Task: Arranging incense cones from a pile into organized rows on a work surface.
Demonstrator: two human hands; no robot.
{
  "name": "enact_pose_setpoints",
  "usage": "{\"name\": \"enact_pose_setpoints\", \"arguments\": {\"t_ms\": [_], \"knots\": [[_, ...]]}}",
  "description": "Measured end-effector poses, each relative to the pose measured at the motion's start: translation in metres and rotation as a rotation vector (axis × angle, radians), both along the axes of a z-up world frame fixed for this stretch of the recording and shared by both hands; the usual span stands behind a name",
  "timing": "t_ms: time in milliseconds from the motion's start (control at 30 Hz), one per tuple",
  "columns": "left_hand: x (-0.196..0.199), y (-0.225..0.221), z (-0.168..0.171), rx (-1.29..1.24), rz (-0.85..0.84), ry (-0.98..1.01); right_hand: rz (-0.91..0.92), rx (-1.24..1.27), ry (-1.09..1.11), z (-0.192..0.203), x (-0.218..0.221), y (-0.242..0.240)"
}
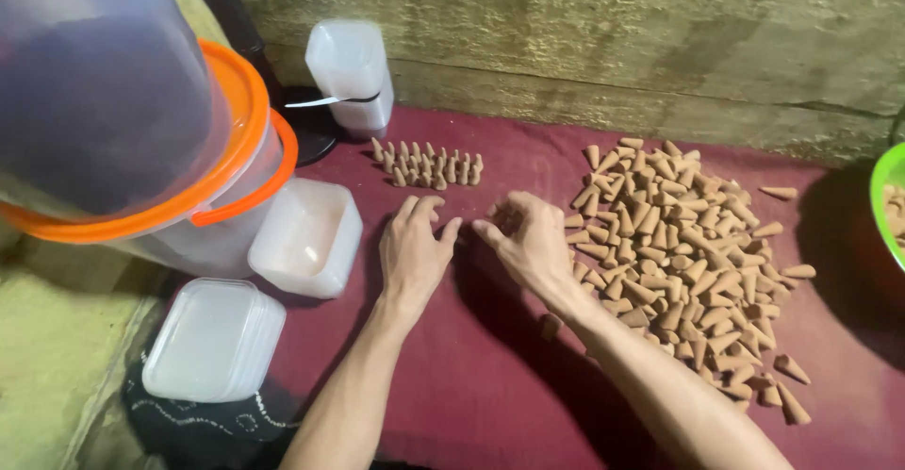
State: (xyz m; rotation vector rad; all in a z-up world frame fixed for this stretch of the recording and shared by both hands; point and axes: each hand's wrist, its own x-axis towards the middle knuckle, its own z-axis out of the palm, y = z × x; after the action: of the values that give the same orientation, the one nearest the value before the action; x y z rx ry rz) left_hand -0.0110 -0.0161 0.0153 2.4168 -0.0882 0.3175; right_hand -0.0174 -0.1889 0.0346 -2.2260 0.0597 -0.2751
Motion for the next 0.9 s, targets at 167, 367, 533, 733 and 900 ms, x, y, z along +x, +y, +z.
{"name": "enact_pose_setpoints", "arguments": {"t_ms": [167,367,533,733,900], "knots": [[-0.022,-0.035,0.026,-0.146,-0.322,0.008,0.129,-0.114,-0.157,0.012,-0.065,-0.071],[-0.033,-0.107,0.028,-0.195,-0.632,-0.037,0.022,-0.312,-0.319,-0.023,-0.101,-0.175],[-0.035,-0.179,0.025,-0.185,-0.761,-0.057,-0.018,-0.539,-0.313,-0.01,-0.105,-0.216],[-0.031,-0.227,-0.002,0.015,-0.757,-0.005,-0.056,-0.742,-0.245,-0.007,-0.107,-0.233],[-0.024,-0.234,-0.002,0.151,-0.715,0.099,-0.174,-0.724,-0.326,-0.03,-0.102,-0.246]]}}
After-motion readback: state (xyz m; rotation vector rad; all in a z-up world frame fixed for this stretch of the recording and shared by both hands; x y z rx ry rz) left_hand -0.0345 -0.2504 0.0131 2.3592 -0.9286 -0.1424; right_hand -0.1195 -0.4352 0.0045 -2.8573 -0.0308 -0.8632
